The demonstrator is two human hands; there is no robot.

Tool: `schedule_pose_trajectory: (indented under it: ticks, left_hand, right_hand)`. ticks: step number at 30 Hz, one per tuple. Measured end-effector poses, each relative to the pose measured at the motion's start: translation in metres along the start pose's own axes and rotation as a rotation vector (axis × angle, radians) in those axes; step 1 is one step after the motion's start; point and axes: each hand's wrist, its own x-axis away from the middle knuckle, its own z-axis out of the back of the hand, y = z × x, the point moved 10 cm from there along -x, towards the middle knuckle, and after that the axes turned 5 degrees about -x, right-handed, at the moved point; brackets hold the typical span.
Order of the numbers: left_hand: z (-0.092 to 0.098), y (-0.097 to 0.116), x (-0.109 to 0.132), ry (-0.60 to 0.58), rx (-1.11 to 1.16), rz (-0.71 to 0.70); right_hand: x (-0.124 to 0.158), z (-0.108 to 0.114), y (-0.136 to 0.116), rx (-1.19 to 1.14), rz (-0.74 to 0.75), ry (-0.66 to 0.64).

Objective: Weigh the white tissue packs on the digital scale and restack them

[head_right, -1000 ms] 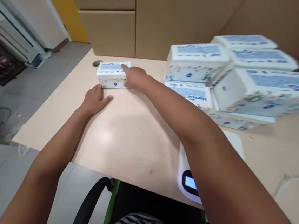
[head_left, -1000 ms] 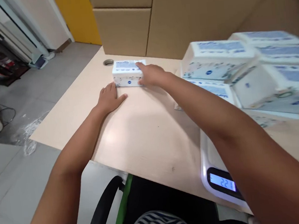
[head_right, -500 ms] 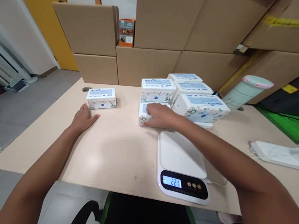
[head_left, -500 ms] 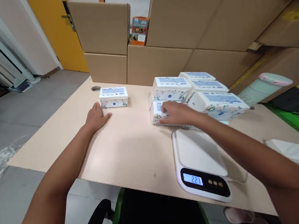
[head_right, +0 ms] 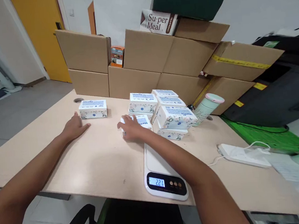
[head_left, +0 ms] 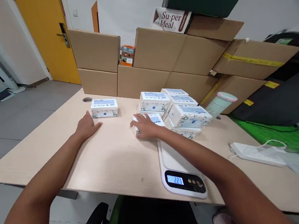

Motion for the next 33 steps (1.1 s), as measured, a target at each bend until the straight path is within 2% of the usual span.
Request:
schedule_pose_trajectory:
  ticks: [3,6,8,11,13,15,18,21,24,26,28,31,33]
  left_hand:
    - [0.010,0.003,0.004,0.098,0.065,-0.012]
    - [0.031,0.017,0.013,0.252,0.095,-0.073]
    - [0.041,0.026,0.019,0.310,0.077,-0.099]
    - [0.042,0.032,0.020,0.259,0.018,-0.127]
    - [0.037,0.034,0.020,0.180,-0.040,-0.188]
    - [0.033,0.033,0.019,0.130,-0.089,-0.231]
    - [0.028,0.027,0.016,0.086,-0.103,-0.232]
    - [0.022,0.028,0.013,0.057,-0.090,-0.241]
    - [0.019,0.027,0.008,0.063,-0.079,-0.239]
    - [0.018,0.026,0.005,0.073,-0.072,-0.238]
    - [0.019,0.025,0.004,0.080,-0.069,-0.233]
    - [0.034,0.023,0.005,0.146,-0.062,-0.191]
    - [0.062,0.023,0.010,0.273,-0.025,-0.136]
  right_hand:
    - [-0.010,-0.005,-0.035,-0.010,0.064,0.017]
    - [-0.011,-0.001,-0.080,-0.059,0.146,0.091]
    - [-0.009,-0.001,-0.113,-0.068,0.196,0.121]
    - [0.000,-0.009,-0.154,-0.017,0.284,0.064]
    - [0.008,-0.013,-0.162,-0.016,0.303,-0.002]
    - [0.015,-0.011,-0.148,-0.048,0.243,-0.047]
    - [0.027,-0.004,-0.111,-0.059,0.117,-0.073]
    - [0.052,0.008,-0.089,-0.027,0.135,-0.035]
    - [0.098,0.037,-0.069,-0.003,0.168,0.122]
    - [0.136,0.060,-0.043,-0.004,0.104,0.249]
    - [0.172,0.072,-0.006,-0.020,-0.014,0.305]
    - [0.210,0.061,0.050,-0.087,-0.180,0.254]
    - [0.221,0.042,0.074,-0.156,-0.206,0.209]
